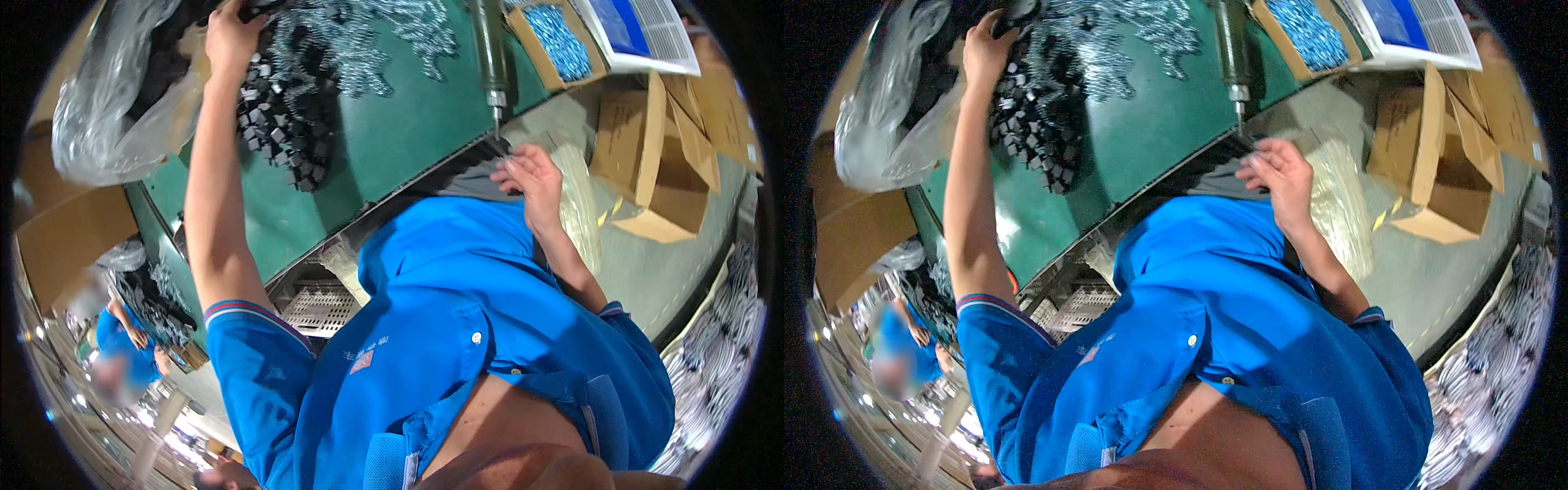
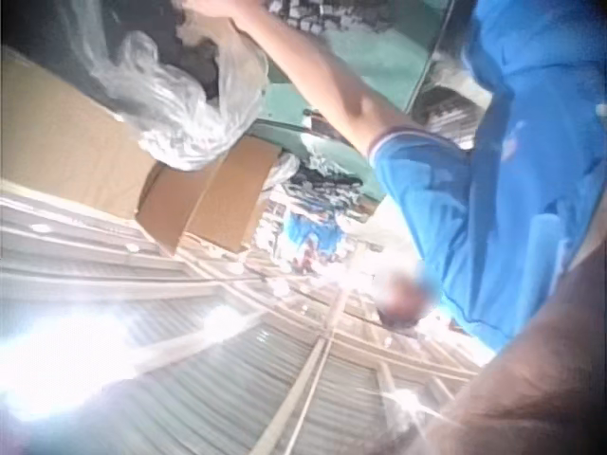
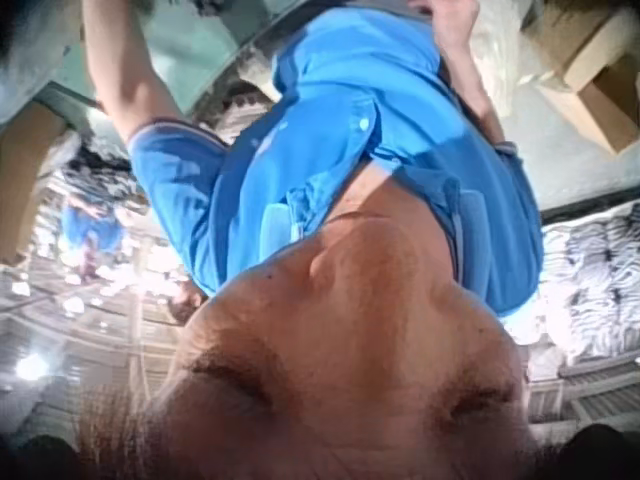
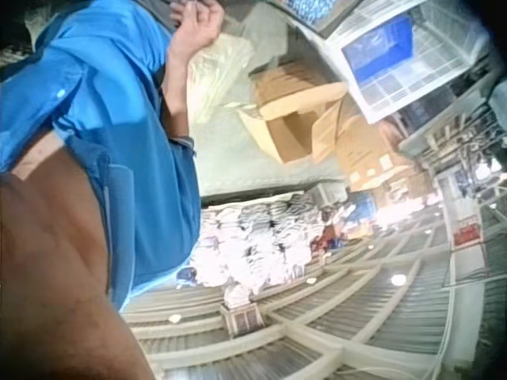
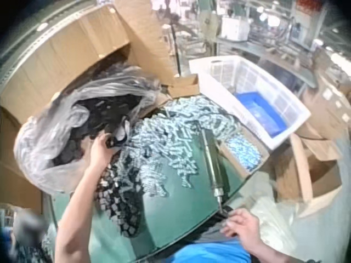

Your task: The person repeatedly picks up small black plastic parts and metallic spiral springs from a green workbench, inserts the springs into the parts, and uses a handheld electric screwdriver to fasten them. The person places the assembled units back on the table and continues the cycle.

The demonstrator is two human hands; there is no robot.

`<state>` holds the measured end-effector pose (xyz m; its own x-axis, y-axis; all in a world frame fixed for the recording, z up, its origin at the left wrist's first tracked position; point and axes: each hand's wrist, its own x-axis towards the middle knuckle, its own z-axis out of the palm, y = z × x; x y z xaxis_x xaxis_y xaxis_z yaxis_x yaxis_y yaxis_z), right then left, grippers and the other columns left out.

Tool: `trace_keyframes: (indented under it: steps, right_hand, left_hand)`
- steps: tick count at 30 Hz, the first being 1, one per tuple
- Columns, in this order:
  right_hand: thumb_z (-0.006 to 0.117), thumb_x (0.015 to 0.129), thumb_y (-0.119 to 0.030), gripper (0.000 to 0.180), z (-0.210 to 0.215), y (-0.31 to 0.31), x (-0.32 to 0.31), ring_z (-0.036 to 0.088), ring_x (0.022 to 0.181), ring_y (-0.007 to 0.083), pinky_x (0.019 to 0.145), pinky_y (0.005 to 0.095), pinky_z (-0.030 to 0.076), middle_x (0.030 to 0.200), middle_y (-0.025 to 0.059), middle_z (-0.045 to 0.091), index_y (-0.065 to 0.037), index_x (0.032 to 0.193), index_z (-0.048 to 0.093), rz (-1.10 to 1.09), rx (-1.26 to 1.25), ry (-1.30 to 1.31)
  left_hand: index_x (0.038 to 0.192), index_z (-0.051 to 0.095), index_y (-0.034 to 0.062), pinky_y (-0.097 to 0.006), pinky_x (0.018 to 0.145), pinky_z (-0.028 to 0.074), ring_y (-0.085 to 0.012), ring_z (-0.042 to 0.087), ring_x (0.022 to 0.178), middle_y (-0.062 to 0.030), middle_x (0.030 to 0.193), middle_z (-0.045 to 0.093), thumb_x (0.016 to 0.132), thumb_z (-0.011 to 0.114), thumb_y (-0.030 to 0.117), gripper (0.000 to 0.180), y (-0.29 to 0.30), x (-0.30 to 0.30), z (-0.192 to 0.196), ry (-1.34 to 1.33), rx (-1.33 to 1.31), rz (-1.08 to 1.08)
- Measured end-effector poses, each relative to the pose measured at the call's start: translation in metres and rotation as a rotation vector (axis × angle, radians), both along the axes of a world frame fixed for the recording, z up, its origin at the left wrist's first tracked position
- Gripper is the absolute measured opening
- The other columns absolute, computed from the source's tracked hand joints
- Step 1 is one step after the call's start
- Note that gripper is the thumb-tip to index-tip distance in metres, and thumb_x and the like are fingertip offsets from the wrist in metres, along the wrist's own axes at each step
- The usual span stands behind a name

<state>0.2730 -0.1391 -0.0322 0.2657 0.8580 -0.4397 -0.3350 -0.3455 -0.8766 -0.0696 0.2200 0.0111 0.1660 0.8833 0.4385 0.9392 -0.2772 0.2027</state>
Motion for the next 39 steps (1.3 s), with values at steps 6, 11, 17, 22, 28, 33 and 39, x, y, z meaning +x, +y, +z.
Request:
trace_keyframes:
  steps: [6, 11, 17, 22, 28, 33, 39]
  right_hand:
    - [0.060, 0.094, -0.004, 0.035, -0.001, -0.002, -0.012, 0.070, 0.081, 0.0184, 0.063, 0.0234, 0.052, 0.094, 0.0144, 0.068, 0.003, 0.125, 0.045, 0.014, 0.092, -0.191]
    - [0.059, 0.095, -0.004, 0.035, -0.001, 0.016, -0.015, 0.069, 0.083, 0.0185, 0.067, 0.0239, 0.052, 0.098, 0.0152, 0.068, 0.005, 0.126, 0.044, 0.068, 0.085, -0.235]
    - [0.060, 0.095, -0.004, 0.032, -0.004, 0.019, -0.017, 0.071, 0.083, 0.0197, 0.066, 0.0246, 0.053, 0.096, 0.0146, 0.069, 0.005, 0.123, 0.047, 0.039, 0.123, -0.261]
    - [0.059, 0.095, -0.003, 0.030, -0.010, 0.018, -0.021, 0.071, 0.084, 0.0219, 0.066, 0.0250, 0.054, 0.096, 0.0153, 0.068, 0.005, 0.122, 0.046, -0.034, 0.150, -0.143]
    - [0.057, 0.096, -0.004, 0.028, -0.010, 0.019, -0.021, 0.071, 0.082, 0.0238, 0.066, 0.0273, 0.056, 0.097, 0.0176, 0.069, 0.003, 0.121, 0.047, -0.068, 0.149, -0.086]
    - [0.059, 0.094, -0.002, 0.028, -0.006, 0.024, -0.024, 0.070, 0.077, 0.0224, 0.064, 0.0267, 0.055, 0.093, 0.0163, 0.069, 0.002, 0.120, 0.049, -0.110, 0.097, 0.023]
    - [0.063, 0.091, -0.003, 0.032, -0.004, 0.028, -0.015, 0.067, 0.073, 0.0161, 0.064, 0.0238, 0.052, 0.089, 0.0121, 0.068, 0.003, 0.120, 0.051, 0.012, 0.090, -0.151]
  left_hand:
    - [0.126, 0.063, 0.0219, -0.043, 0.079, 0.052, -0.0311, 0.068, 0.091, -0.0112, 0.098, 0.072, 0.080, 0.076, 0.036, 0.050, 0.057, -0.028, -0.049, 0.104, -0.093, -0.004]
    - [0.127, 0.062, 0.0217, -0.037, 0.077, 0.051, -0.0261, 0.068, 0.084, -0.0101, 0.092, 0.072, 0.087, 0.069, 0.033, 0.042, -0.017, -0.012, 0.026, 0.003, 0.174, -0.091]
    - [0.114, 0.067, 0.0134, -0.037, 0.074, 0.052, -0.0251, 0.068, 0.080, -0.0112, 0.093, 0.071, 0.096, 0.054, 0.033, 0.029, -0.137, 0.034, 0.098, -0.257, -0.071, -0.137]
    - [0.084, 0.062, 0.0004, -0.036, 0.059, 0.044, -0.0162, 0.051, 0.062, -0.0093, 0.064, 0.054, 0.097, 0.052, 0.039, 0.042, -0.193, 0.040, 0.062, -0.422, -0.751, -0.234]
    - [0.083, 0.068, 0.0013, -0.044, 0.069, 0.050, -0.0370, 0.066, 0.074, -0.0194, 0.072, 0.065, 0.093, 0.053, 0.049, 0.051, -0.195, 0.059, 0.020, -0.143, -0.983, -0.290]
    - [0.103, 0.068, 0.0058, -0.042, 0.068, 0.050, -0.0343, 0.065, 0.074, -0.0148, 0.078, 0.066, 0.091, 0.064, 0.041, 0.038, -0.183, 0.069, 0.008, -0.113, -0.666, -0.271]
    - [0.094, 0.069, 0.0091, -0.043, 0.069, 0.052, -0.0318, 0.065, 0.080, -0.0109, 0.086, 0.063, 0.087, 0.068, 0.031, 0.023, -0.154, 0.093, 0.001, -0.066, -0.221, -0.290]
